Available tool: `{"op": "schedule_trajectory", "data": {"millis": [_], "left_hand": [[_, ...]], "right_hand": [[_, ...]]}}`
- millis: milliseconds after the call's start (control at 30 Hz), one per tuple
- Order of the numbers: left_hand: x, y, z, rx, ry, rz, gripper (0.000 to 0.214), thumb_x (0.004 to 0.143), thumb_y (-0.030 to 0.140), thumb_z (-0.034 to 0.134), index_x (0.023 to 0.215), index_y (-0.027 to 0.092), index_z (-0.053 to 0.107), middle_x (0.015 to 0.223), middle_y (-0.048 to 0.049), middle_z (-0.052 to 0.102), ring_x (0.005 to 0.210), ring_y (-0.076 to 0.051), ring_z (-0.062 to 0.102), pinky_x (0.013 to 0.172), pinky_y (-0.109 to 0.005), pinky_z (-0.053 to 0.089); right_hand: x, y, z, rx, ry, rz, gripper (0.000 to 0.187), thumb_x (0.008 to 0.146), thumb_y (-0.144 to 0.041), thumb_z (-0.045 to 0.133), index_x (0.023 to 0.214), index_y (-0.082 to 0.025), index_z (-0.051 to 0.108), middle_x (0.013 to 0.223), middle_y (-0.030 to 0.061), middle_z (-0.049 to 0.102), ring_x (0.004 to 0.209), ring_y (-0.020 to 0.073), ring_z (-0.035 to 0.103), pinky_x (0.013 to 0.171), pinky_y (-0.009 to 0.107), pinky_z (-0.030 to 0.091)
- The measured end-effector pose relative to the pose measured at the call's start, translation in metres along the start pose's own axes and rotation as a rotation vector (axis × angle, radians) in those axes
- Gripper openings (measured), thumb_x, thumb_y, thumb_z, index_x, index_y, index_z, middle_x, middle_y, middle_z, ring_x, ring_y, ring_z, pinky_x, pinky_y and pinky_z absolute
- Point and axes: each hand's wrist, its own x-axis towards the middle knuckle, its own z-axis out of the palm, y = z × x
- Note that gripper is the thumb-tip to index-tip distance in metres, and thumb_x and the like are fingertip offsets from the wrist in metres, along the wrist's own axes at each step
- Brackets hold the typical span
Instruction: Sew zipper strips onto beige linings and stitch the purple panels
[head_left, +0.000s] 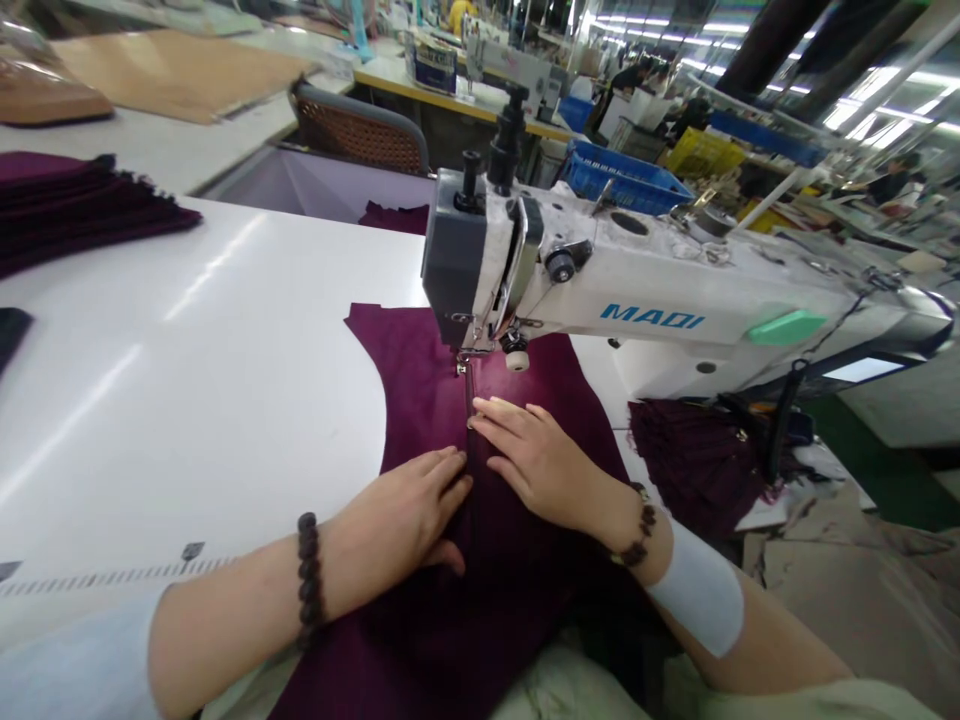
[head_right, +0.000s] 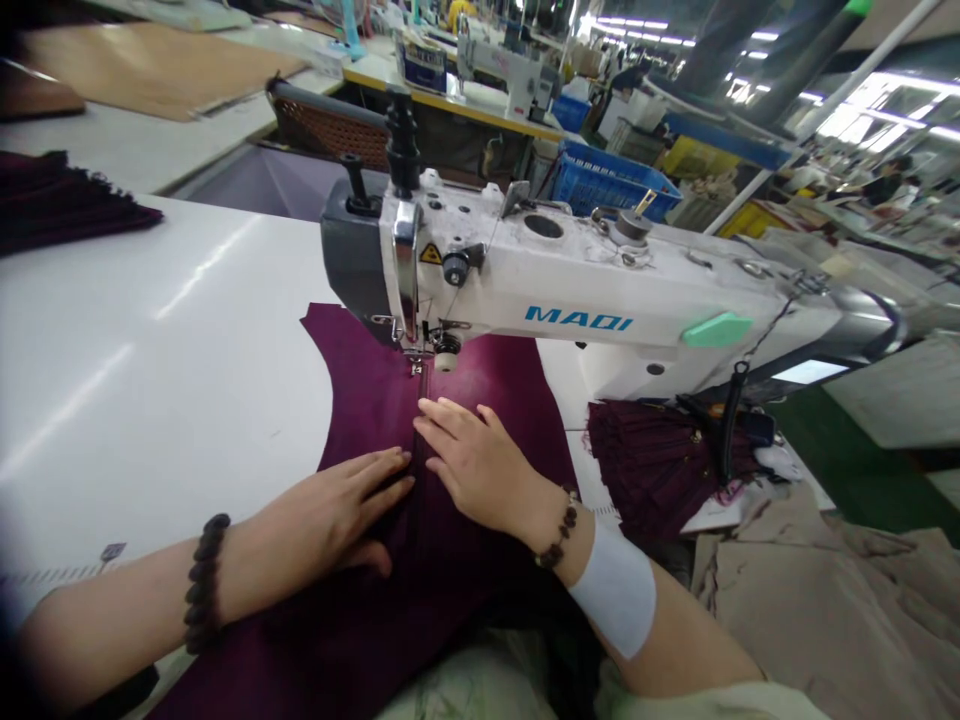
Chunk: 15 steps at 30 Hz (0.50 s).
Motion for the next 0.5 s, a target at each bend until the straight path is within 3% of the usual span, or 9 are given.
{"op": "schedule_trajectory", "data": {"millis": [200,500], "left_hand": [[-0.005,0.004,0.012,0.023,0.032,-0.011,0.072,0.068,0.058,0.062,0.112,0.001,0.059,0.12,-0.0253,0.053,0.111,-0.033,0.052,0.094,-0.04,0.043],[-0.003,-0.003,0.01,0.004,0.029,0.003,0.072,0.067,0.057,0.063,0.111,0.001,0.06,0.12,-0.0261,0.053,0.111,-0.034,0.052,0.094,-0.041,0.044]], "right_hand": [[0.004,0.006,0.028,-0.134,0.059,0.001,0.04,0.092,-0.02,0.037,0.131,-0.014,0.041,0.133,0.0092,0.042,0.126,0.0176,0.034,0.107,0.045,0.027],[0.008,-0.003,0.027,-0.152,0.045,0.066,0.042,0.091,-0.021,0.037,0.132,-0.011,0.04,0.133,0.0116,0.041,0.127,0.0202,0.032,0.105,0.05,0.028]]}}
